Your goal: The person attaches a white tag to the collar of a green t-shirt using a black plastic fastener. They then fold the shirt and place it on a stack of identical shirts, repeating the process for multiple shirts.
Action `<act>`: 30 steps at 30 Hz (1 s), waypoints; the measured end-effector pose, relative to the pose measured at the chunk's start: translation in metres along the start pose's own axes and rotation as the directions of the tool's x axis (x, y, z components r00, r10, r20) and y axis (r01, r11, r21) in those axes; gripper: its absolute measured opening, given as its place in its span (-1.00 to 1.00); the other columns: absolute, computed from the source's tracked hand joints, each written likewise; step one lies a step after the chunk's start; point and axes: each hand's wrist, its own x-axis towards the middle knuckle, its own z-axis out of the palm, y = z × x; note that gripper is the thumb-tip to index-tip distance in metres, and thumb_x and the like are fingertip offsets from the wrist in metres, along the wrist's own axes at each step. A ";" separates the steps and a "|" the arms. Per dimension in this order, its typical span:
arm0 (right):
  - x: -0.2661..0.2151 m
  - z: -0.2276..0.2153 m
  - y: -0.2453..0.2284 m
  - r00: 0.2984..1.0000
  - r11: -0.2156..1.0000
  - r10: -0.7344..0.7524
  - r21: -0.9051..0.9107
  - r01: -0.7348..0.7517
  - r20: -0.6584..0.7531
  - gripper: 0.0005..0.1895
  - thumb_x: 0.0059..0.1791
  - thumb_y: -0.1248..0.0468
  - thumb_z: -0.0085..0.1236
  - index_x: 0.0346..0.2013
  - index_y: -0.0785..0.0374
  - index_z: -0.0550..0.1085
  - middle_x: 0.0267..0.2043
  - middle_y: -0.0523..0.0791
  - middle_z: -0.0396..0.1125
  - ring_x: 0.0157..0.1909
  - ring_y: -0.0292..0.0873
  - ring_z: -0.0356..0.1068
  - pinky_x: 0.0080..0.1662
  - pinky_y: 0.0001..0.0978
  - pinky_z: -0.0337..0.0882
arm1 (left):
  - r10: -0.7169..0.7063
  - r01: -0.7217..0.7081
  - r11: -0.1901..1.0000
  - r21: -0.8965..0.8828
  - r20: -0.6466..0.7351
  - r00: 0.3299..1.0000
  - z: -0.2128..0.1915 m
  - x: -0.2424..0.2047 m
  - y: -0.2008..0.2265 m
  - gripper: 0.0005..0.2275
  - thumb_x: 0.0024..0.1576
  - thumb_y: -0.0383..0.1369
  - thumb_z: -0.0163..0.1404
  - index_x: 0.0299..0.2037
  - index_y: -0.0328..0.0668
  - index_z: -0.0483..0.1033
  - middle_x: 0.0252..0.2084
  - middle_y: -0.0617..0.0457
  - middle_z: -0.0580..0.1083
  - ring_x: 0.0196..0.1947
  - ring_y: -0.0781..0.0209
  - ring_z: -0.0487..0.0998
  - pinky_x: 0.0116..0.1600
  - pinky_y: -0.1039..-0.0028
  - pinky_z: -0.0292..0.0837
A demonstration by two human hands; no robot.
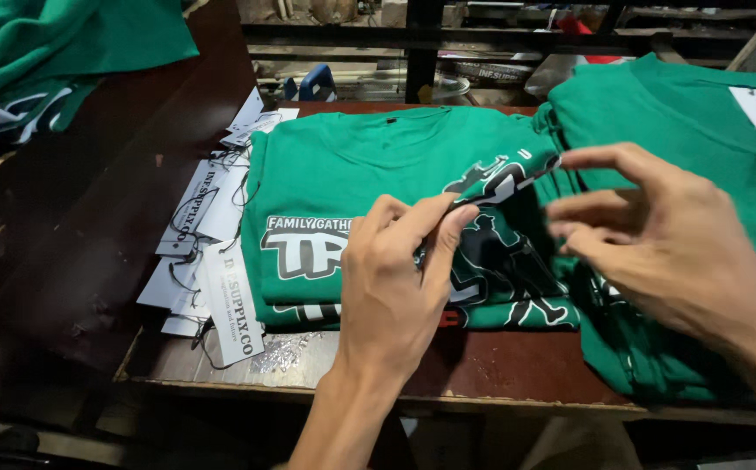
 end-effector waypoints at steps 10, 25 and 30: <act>0.005 0.023 -0.042 0.915 0.737 0.345 0.544 -0.401 0.209 -0.59 0.17 0.15 -0.03 0.30 0.17 0.29 -0.12 0.07 0.44 -0.30 -0.10 0.35 -0.10 -0.09 0.60 | 0.147 -0.175 0.978 0.110 0.224 0.963 -0.019 -0.011 -0.006 -0.73 0.15 -0.33 0.20 0.07 0.13 0.63 -0.02 0.26 0.69 -0.03 0.07 0.54 0.09 0.15 0.12; 0.023 -0.014 0.000 0.976 0.976 0.215 0.024 -0.217 0.042 -0.59 0.10 0.44 0.07 0.11 -0.01 0.70 -0.64 0.08 0.23 -0.73 -0.09 -0.08 -0.69 -0.32 -0.15 | -0.217 0.211 0.961 0.176 0.016 0.976 -0.105 -0.017 -0.048 -0.42 -0.12 -0.80 -0.14 0.05 -0.08 0.69 -0.05 -0.10 0.36 0.21 -0.02 0.65 0.13 0.44 0.62; 0.021 -0.005 0.004 0.934 0.961 0.268 -0.139 -0.241 0.236 -0.60 0.11 0.23 0.12 0.24 -0.01 0.62 -0.58 -0.05 0.13 -0.57 -0.13 -0.08 -0.42 -0.31 -0.03 | -0.621 0.627 0.778 0.045 -0.094 0.778 -0.110 0.006 -0.021 -0.61 0.01 -0.54 -0.09 -0.04 -0.01 0.74 -0.20 0.11 0.72 -0.38 0.33 0.62 -0.14 0.56 0.57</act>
